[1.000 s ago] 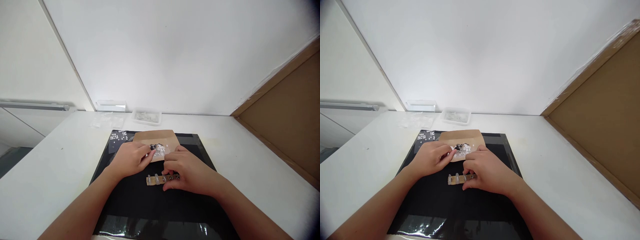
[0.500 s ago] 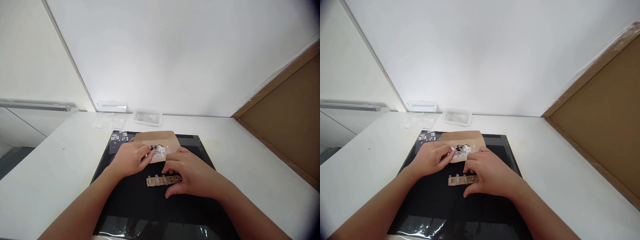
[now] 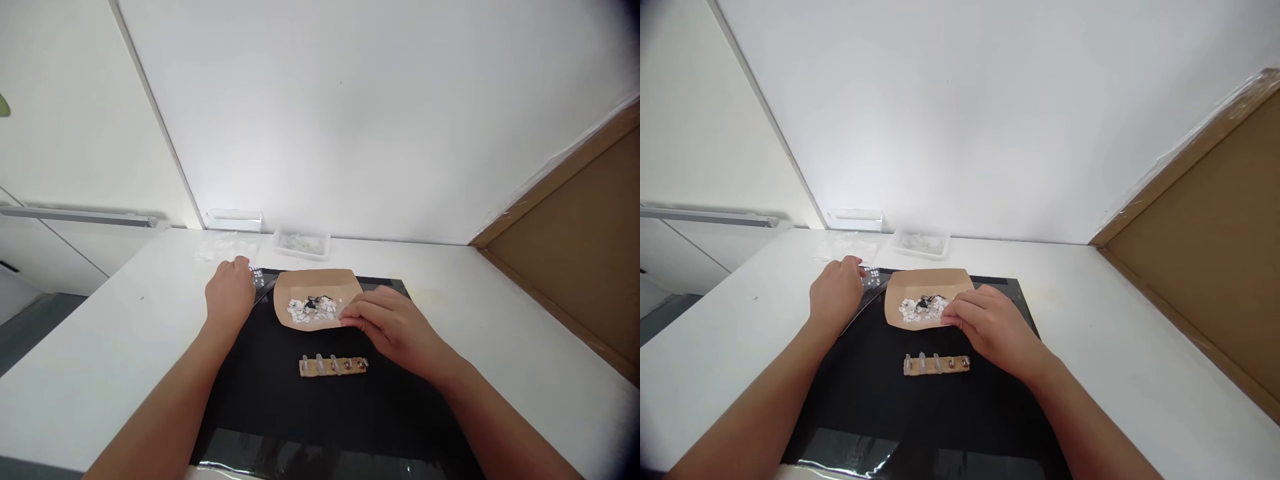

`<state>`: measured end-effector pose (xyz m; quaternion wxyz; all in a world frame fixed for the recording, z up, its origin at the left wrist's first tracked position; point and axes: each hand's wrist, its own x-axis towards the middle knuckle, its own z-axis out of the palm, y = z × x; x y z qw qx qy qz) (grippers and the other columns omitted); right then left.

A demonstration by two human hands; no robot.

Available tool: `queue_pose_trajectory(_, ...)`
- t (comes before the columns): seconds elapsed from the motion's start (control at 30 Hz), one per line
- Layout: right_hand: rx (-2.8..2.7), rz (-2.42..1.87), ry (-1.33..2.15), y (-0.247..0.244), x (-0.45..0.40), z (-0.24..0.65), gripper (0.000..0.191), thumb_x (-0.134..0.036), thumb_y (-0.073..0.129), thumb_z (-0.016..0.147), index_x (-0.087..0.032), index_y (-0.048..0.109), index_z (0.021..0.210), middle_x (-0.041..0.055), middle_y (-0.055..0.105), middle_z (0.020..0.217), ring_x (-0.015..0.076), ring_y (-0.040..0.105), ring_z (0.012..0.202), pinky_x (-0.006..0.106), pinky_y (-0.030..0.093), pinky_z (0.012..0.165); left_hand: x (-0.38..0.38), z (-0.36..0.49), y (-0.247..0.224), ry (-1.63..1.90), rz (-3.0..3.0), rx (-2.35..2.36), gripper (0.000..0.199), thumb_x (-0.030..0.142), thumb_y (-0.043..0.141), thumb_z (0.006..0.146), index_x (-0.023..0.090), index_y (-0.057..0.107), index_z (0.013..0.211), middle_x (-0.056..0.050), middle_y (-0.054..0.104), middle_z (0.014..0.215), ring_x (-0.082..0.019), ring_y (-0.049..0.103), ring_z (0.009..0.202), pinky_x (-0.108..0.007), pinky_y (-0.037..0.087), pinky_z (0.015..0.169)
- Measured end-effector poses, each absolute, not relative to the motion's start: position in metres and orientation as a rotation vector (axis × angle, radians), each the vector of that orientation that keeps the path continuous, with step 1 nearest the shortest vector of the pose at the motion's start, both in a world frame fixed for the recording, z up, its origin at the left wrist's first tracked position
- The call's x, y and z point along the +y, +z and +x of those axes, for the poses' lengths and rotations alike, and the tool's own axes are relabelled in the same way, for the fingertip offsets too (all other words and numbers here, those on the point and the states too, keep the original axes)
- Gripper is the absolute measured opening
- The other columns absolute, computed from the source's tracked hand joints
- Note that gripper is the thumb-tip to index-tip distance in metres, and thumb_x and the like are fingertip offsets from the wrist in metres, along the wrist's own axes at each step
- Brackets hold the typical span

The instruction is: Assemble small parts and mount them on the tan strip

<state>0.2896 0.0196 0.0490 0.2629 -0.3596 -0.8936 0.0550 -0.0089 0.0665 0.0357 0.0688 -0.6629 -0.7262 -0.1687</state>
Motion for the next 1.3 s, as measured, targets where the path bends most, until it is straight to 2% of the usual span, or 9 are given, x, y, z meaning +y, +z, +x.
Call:
queue_pose_trajectory(0.23,-2.376,-1.067,0.380,0.043,0.022,0.291,0.024,-0.023,0.046,0.105,-0.024,0.070,0.104,0.0040,0.076,0.105,0.0187,0.070,0.095,0.031,0.054,0.082,0.069,-0.020,0.037,-0.316,-2.007,-2.286,0.025,0.004,0.044,0.090,0.011,0.064,0.103,-0.018,0.070,0.094,-0.034,0.062,0.102,-0.036,0.049,0.069)
queue_pose_trajectory(0.37,-2.378,-1.096,0.260,0.037,0.025,0.295,0.018,-0.032,0.056,0.102,-0.026,0.073,0.101,0.0011,0.078,0.099,0.0194,0.071,0.090,0.032,0.052,0.080,0.066,-0.013,0.036,-0.340,-2.113,-2.252,0.023,0.026,0.046,0.098,0.017,0.065,0.106,-0.014,0.068,0.109,-0.031,0.060,0.110,-0.036,0.052,0.078)
queue_pose_trajectory(0.5,-2.359,-1.110,0.221,0.036,0.028,0.299,0.022,-0.043,0.064,0.098,-0.026,0.072,0.088,-0.0019,0.076,0.084,0.0164,0.069,0.076,0.029,0.046,0.069,0.061,-0.007,0.033,-0.252,-2.215,-2.289,0.027,0.040,0.057,0.092,0.017,0.068,0.102,-0.016,0.064,0.118,-0.034,0.057,0.116,-0.039,0.054,0.081)
queue_pose_trajectory(0.63,-2.377,-1.124,0.167,0.035,0.030,0.299,0.030,-0.050,0.066,0.096,-0.025,0.069,0.080,-0.0035,0.071,0.074,0.0148,0.063,0.068,0.029,0.043,0.066,0.059,-0.005,0.030,-0.212,-2.278,-2.283,0.019,0.035,0.062,0.089,0.018,0.069,0.094,-0.016,0.065,0.118,-0.035,0.055,0.120,-0.040,0.055,0.083)
queue_pose_trajectory(0.77,-2.358,-1.145,0.120,0.030,0.032,0.294,0.035,-0.044,0.053,0.104,-0.024,0.068,0.079,-0.0006,0.072,0.075,0.0167,0.064,0.071,0.030,0.044,0.067,0.061,-0.007,0.030,-0.227,-2.308,-2.299,0.012,0.028,0.060,0.091,0.020,0.067,0.084,-0.014,0.068,0.113,-0.034,0.056,0.121,-0.041,0.055,0.085)
queue_pose_trajectory(0.9,-2.196,-1.177,0.288,0.026,0.035,0.288,0.038,-0.037,0.036,0.109,-0.025,0.070,0.101,0.0025,0.076,0.090,0.0174,0.068,0.074,0.032,0.053,0.074,0.062,-0.008,0.032,-0.273,-2.314,-2.340,0.010,0.028,0.062,0.089,0.020,0.067,0.086,-0.015,0.069,0.114,-0.035,0.056,0.123,-0.042,0.056,0.084)
queue_pose_trajectory(1.03,-1.984,-1.298,0.421,0.032,0.047,0.281,0.038,-0.039,0.033,0.109,-0.029,0.060,0.133,0.0028,0.076,0.109,0.0183,0.072,0.085,0.036,0.056,0.086,0.061,-0.008,0.033,-0.332,-2.312,-2.394,0.011,0.028,0.064,0.087,0.019,0.067,0.093,-0.016,0.071,0.112,-0.035,0.060,0.119,-0.041,0.055,0.083)
queue_pose_trajectory(1.2,-2.026,-1.420,0.520,0.048,0.089,0.268,0.037,-0.047,0.041,0.106,-0.028,0.063,0.128,0.0035,0.075,0.114,0.0188,0.073,0.089,0.033,0.056,0.080,0.059,-0.008,0.034,-0.413,-2.341,-2.429,0.010,0.026,0.060,0.087,0.020,0.065,0.092,-0.014,0.074,0.103,-0.031,0.070,0.098,-0.038,0.054,0.076)
queue_pose_trajectory(1.3,-2.150,-1.543,0.381,0.056,0.132,0.254,0.039,-0.041,0.038,0.105,-0.025,0.060,0.134,0.0043,0.075,0.117,0.0163,0.072,0.091,0.029,0.055,0.083,0.059,-0.006,0.035,-0.478,-2.313,-2.453,0.014,0.027,0.055,0.091,0.019,0.062,0.099,-0.014,0.074,0.101,-0.031,0.071,0.095,-0.037,0.053,0.074)
